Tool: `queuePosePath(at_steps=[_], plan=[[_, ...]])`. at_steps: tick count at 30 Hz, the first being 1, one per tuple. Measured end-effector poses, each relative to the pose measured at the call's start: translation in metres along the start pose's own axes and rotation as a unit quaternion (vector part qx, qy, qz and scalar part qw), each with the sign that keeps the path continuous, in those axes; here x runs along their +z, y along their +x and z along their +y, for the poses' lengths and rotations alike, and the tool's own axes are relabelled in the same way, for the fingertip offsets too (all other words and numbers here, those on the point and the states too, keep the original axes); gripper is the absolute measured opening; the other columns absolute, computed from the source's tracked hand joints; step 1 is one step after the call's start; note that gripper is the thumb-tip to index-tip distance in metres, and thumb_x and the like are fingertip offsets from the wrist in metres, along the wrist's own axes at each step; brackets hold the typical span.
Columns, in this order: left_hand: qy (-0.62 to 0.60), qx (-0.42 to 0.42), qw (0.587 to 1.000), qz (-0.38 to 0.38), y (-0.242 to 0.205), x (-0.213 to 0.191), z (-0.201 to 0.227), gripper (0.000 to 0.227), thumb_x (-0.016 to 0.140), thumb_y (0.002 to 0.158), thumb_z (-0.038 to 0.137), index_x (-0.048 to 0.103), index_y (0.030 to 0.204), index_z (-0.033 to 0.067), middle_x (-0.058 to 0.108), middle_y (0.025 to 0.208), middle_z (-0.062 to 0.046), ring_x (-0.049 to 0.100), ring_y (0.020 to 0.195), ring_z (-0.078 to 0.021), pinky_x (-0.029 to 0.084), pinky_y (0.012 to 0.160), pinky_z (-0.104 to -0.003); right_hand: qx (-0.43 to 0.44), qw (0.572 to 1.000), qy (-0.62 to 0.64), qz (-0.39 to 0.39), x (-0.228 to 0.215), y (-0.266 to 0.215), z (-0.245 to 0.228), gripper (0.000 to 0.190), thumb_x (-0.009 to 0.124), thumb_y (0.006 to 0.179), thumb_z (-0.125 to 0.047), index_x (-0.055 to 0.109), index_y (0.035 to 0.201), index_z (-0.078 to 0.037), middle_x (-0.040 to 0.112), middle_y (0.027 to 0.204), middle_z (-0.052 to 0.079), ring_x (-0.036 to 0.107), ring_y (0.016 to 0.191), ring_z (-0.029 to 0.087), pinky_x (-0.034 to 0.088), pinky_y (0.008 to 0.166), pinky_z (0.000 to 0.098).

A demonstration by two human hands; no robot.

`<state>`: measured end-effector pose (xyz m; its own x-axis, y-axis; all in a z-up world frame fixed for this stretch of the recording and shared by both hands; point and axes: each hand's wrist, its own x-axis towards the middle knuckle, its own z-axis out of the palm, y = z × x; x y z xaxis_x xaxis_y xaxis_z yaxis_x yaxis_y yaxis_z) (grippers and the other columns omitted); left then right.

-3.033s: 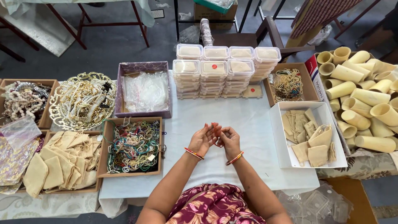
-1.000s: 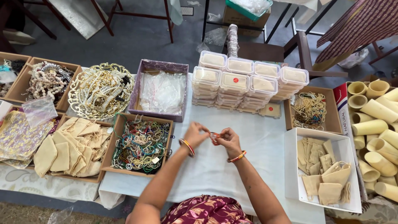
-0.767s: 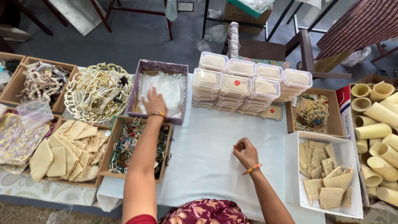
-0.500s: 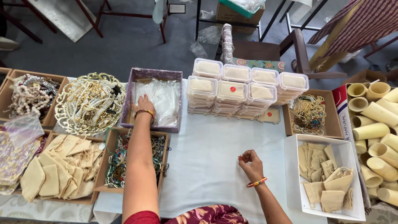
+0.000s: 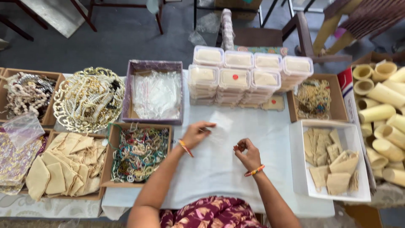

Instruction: The person repeatedly picks up small jewelry items, places them into small beige cloth pouches, folds the pouches, and then places the pouches into clear plastic containers. The person stacks the filled containers on the table.

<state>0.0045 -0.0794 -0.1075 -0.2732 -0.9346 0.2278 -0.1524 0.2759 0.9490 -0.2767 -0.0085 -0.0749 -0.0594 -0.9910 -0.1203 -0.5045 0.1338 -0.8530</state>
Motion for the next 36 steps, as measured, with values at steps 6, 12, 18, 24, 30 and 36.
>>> queuePosePath(at_steps=[6, 12, 18, 24, 30, 36], plan=[[0.072, -0.307, 0.949, 0.023, -0.046, 0.082, 0.017, 0.048, 0.08, 0.082, 0.006, 0.069, 0.127, 0.0145, 0.069, 0.124, -0.005, 0.068, 0.093, -0.0297, 0.057, 0.087, -0.036, 0.022, 0.997, -0.011, -0.076, -0.012, -0.018, 0.014, 0.023, 0.076, 0.077, -0.011, 0.065, 0.096, -0.003, 0.074, 0.08, 0.003, 0.068, 0.074, 0.011, 0.056, 0.071, 0.0278], [0.517, 0.114, 0.842, 0.102, -0.067, 0.084, 0.001, 0.039, 0.076, 0.066, 0.019, 0.073, 0.105, 0.0179, 0.067, 0.127, -0.01, 0.066, 0.115, -0.0283, 0.05, 0.093, -0.048, 0.079, 0.989, -0.101, -0.07, -0.024, -0.041, 0.031, 0.023, 0.076, 0.079, -0.012, 0.068, 0.099, -0.003, 0.074, 0.08, 0.006, 0.068, 0.073, 0.014, 0.054, 0.071, 0.0271], [0.481, 0.083, 0.851, -0.191, -0.063, 0.089, -0.068, 0.013, 0.062, 0.096, 0.01, 0.068, 0.108, 0.0117, 0.069, 0.114, -0.008, 0.07, 0.108, -0.0258, 0.057, 0.09, -0.04, 0.055, 0.993, -0.008, -0.101, -0.016, -0.04, 0.033, 0.024, 0.079, 0.079, -0.014, 0.068, 0.098, -0.003, 0.076, 0.083, 0.006, 0.07, 0.076, 0.012, 0.056, 0.071, 0.0282], [0.321, -0.152, 0.922, -0.153, -0.038, 0.105, 0.035, 0.03, 0.061, 0.096, 0.021, 0.059, 0.126, 0.0167, 0.076, 0.094, -0.008, 0.072, 0.088, -0.0328, 0.055, 0.075, -0.047, -0.176, 0.973, -0.123, -0.079, -0.005, -0.046, -0.012, 0.026, 0.077, 0.081, -0.012, 0.073, 0.107, -0.013, 0.07, 0.088, 0.005, 0.068, 0.073, 0.017, 0.056, 0.069, 0.0326], [0.092, -0.161, 0.98, -0.073, -0.033, 0.112, 0.027, 0.037, 0.062, 0.087, 0.017, 0.055, 0.123, 0.0125, 0.081, 0.086, -0.005, 0.077, 0.086, -0.0243, 0.056, 0.074, -0.037, -0.392, 0.865, -0.3, 0.091, -0.01, -0.047, -0.013, 0.015, 0.076, 0.083, -0.012, 0.075, 0.098, -0.015, 0.06, 0.08, 0.001, 0.062, 0.075, 0.02, 0.048, 0.067, 0.0367], [0.144, -0.202, 0.968, 0.025, -0.036, 0.112, 0.036, 0.022, 0.07, 0.086, 0.02, 0.065, 0.105, 0.0104, 0.079, 0.086, -0.004, 0.076, 0.083, -0.0227, 0.057, 0.073, -0.036, -0.388, 0.879, -0.278, 0.026, -0.01, -0.047, -0.004, 0.01, 0.078, 0.085, -0.016, 0.07, 0.089, -0.011, 0.059, 0.082, 0.004, 0.063, 0.078, 0.023, 0.053, 0.071, 0.0367]])
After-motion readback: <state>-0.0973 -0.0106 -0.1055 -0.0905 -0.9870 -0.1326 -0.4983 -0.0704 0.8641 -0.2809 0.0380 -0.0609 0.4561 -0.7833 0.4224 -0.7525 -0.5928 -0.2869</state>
